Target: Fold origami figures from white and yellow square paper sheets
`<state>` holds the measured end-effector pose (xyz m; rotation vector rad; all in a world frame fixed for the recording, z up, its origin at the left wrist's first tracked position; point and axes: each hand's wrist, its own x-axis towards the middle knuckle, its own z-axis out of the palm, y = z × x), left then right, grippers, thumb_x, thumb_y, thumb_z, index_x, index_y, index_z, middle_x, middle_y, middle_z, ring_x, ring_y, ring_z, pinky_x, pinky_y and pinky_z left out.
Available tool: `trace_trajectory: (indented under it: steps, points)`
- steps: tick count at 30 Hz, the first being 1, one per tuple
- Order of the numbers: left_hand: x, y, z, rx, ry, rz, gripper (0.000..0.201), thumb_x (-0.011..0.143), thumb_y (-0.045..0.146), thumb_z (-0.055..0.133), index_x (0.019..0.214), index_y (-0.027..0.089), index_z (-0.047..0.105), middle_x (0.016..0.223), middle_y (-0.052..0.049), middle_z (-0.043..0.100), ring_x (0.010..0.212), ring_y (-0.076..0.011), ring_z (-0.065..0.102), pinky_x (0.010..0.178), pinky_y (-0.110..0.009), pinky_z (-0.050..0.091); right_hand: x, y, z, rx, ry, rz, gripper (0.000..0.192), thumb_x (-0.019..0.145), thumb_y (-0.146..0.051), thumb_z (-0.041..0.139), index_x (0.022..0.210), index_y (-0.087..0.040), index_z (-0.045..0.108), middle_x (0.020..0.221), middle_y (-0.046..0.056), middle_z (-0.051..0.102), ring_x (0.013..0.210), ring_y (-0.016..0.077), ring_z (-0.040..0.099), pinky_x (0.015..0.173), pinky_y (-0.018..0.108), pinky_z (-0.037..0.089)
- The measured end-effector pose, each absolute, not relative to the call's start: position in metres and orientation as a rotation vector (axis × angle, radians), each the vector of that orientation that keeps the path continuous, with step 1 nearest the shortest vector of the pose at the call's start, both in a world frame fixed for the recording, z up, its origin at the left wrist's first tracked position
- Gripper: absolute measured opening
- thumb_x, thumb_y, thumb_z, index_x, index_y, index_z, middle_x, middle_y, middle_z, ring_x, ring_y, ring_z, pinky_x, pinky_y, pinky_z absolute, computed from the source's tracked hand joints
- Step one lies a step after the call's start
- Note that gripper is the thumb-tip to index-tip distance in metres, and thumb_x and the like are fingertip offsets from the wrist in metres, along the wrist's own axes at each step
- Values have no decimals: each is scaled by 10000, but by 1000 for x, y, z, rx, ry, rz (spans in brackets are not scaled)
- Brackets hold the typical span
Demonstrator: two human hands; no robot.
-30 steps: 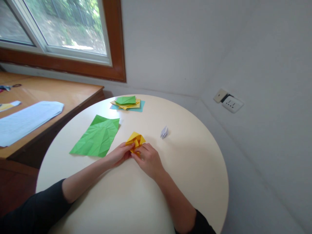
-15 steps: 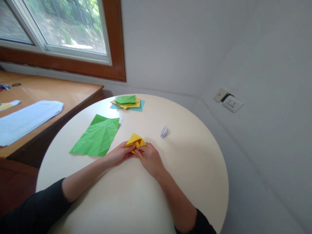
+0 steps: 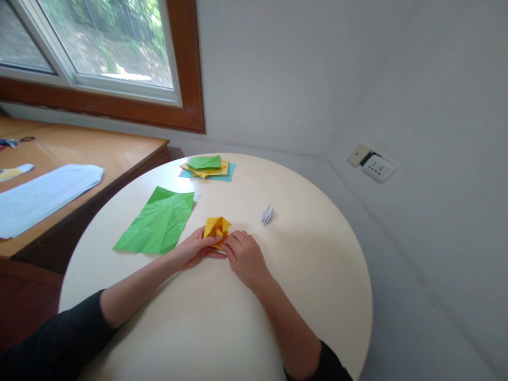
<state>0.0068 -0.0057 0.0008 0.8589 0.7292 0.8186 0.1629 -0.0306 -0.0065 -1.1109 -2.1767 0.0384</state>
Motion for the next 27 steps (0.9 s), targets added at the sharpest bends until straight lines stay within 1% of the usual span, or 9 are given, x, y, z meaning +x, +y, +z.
trace_trajectory:
  steps: [3, 7, 10, 14, 17, 20, 22, 24, 27]
  points:
    - [5, -5, 2, 825, 710, 826, 320, 657, 209, 700, 921, 137, 535, 889, -60, 622, 715, -139, 626, 612, -289, 563, 162, -30, -6, -1112, -2203, -26, 119, 838, -129, 472, 787, -177, 568, 803, 63, 621, 765, 183, 548, 679, 312, 453]
    - [5, -5, 5, 772, 767, 867, 247, 715, 257, 644, 908, 146, 538, 839, -49, 607, 694, -142, 613, 560, -297, 567, 162, -32, -5, -1083, -2269, -90, 140, 850, -123, 458, 793, -171, 577, 831, 58, 650, 791, 179, 560, 695, 309, 430]
    - [5, -5, 6, 760, 801, 877, 208, 750, 281, 602, 882, 129, 550, 808, -53, 604, 672, -138, 607, 559, -298, 569, 161, -33, -3, -1055, -2300, -108, 153, 856, -118, 448, 812, -173, 584, 869, 57, 662, 820, 173, 572, 708, 303, 423]
    - [5, -4, 4, 733, 824, 874, 173, 759, 264, 565, 851, 119, 563, 762, -53, 607, 665, -145, 608, 561, -299, 565, 161, -35, -2, -1001, -2280, -113, 141, 847, -112, 456, 815, -173, 579, 883, 63, 667, 825, 179, 591, 711, 308, 441]
    - [5, -3, 3, 709, 799, 868, 152, 751, 229, 523, 844, 120, 572, 751, -57, 623, 679, -159, 615, 568, -308, 561, 161, -35, -2, -985, -2197, -58, 124, 844, -117, 456, 838, -172, 568, 871, 72, 660, 811, 177, 598, 716, 304, 468]
    - [5, -3, 2, 670, 785, 872, 178, 736, 202, 478, 864, 120, 570, 768, -72, 642, 725, -186, 625, 602, -345, 560, 161, -35, -2, -1022, -2042, 51, 114, 848, -138, 444, 846, -175, 552, 824, 66, 636, 770, 158, 596, 690, 275, 490]
    - [5, -2, 3, 634, 790, 877, 231, 719, 181, 452, 914, 119, 559, 798, -86, 651, 759, -208, 632, 617, -371, 557, 161, -35, -2, -1071, -1916, 103, 109, 849, -156, 441, 810, -182, 539, 766, 46, 610, 711, 140, 587, 641, 250, 494]
    - [4, -2, 3, 611, 780, 867, 308, 700, 162, 432, 984, 113, 543, 852, -104, 656, 783, -224, 639, 624, -380, 553, 161, -35, -3, -1128, -1793, 133, 111, 845, -181, 449, 769, -186, 529, 713, 24, 588, 649, 126, 574, 603, 239, 491]
    - [4, 0, 3, 594, 754, 858, 389, 682, 144, 416, 1055, 98, 518, 921, -127, 654, 782, -231, 647, 631, -378, 552, 161, -33, -6, -1212, -1616, 246, 118, 836, -238, 472, 744, -184, 522, 671, 4, 571, 603, 119, 572, 589, 243, 498]
